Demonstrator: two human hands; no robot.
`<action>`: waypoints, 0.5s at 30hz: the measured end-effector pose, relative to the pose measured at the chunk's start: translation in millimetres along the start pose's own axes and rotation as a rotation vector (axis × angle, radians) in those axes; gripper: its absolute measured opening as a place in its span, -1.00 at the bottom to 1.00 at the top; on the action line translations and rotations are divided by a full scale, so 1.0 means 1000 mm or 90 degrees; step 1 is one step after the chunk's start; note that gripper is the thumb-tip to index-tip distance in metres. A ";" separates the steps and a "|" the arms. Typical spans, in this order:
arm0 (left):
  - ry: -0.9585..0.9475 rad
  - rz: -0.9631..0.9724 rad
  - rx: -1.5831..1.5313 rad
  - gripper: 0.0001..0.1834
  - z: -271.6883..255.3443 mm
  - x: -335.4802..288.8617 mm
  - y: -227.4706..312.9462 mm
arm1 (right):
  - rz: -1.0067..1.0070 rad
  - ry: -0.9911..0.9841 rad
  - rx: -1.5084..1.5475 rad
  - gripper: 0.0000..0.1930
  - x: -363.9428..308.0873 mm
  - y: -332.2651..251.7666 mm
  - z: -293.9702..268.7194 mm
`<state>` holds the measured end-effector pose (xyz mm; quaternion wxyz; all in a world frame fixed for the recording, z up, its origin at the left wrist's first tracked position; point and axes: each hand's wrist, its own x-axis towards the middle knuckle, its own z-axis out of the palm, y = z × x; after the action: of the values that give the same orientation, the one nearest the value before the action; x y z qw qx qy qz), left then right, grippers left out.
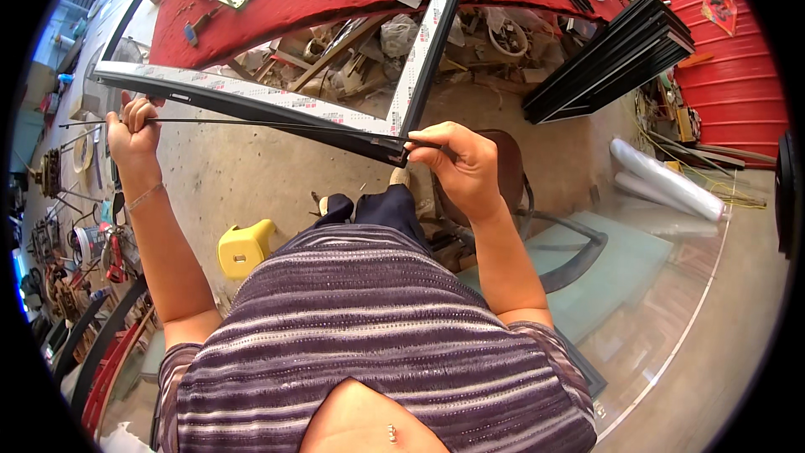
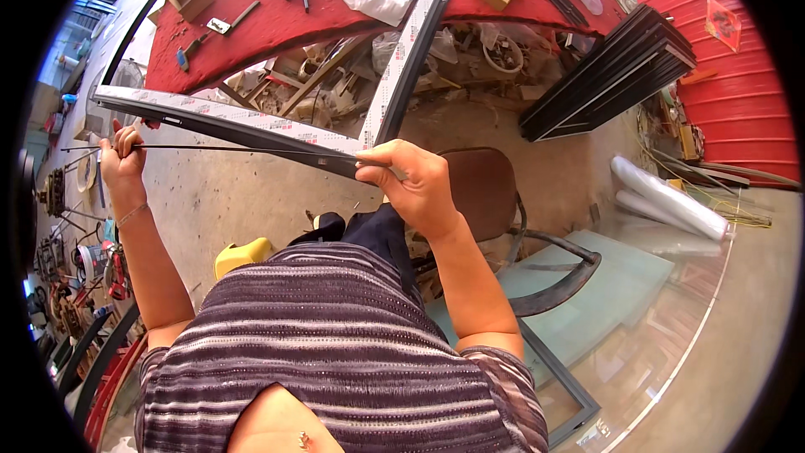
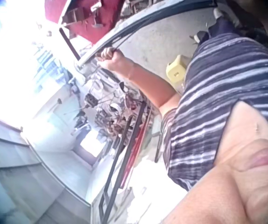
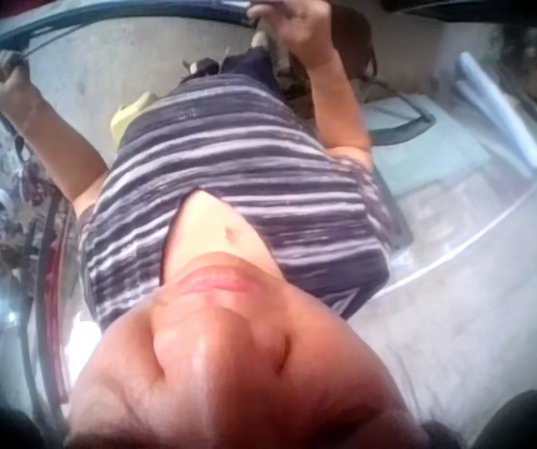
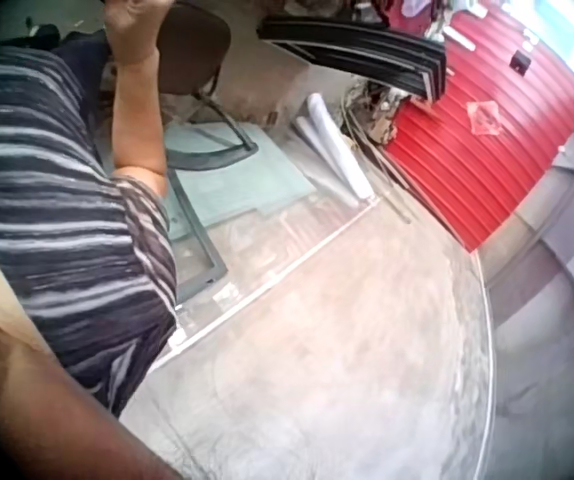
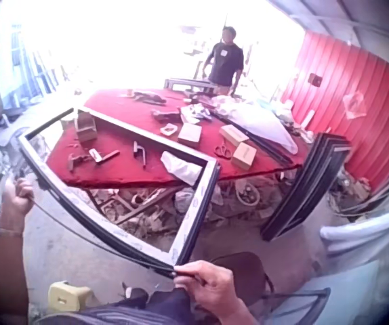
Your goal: The person unboxes a handle and mounting hardware, then positions a handle base and uses a screwdriver to secure components onto a metal window frame.
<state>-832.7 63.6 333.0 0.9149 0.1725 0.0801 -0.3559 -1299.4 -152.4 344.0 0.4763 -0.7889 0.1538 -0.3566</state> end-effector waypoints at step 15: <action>0.007 0.049 0.035 -0.33 -0.015 -0.024 -0.019 | 0.170 0.027 0.110 -0.89 -0.026 0.009 0.016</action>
<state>-863.5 71.3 320.5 0.9223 0.2027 0.0683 -0.3218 -1305.1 -131.0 320.7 0.5824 -0.7098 0.2357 -0.3185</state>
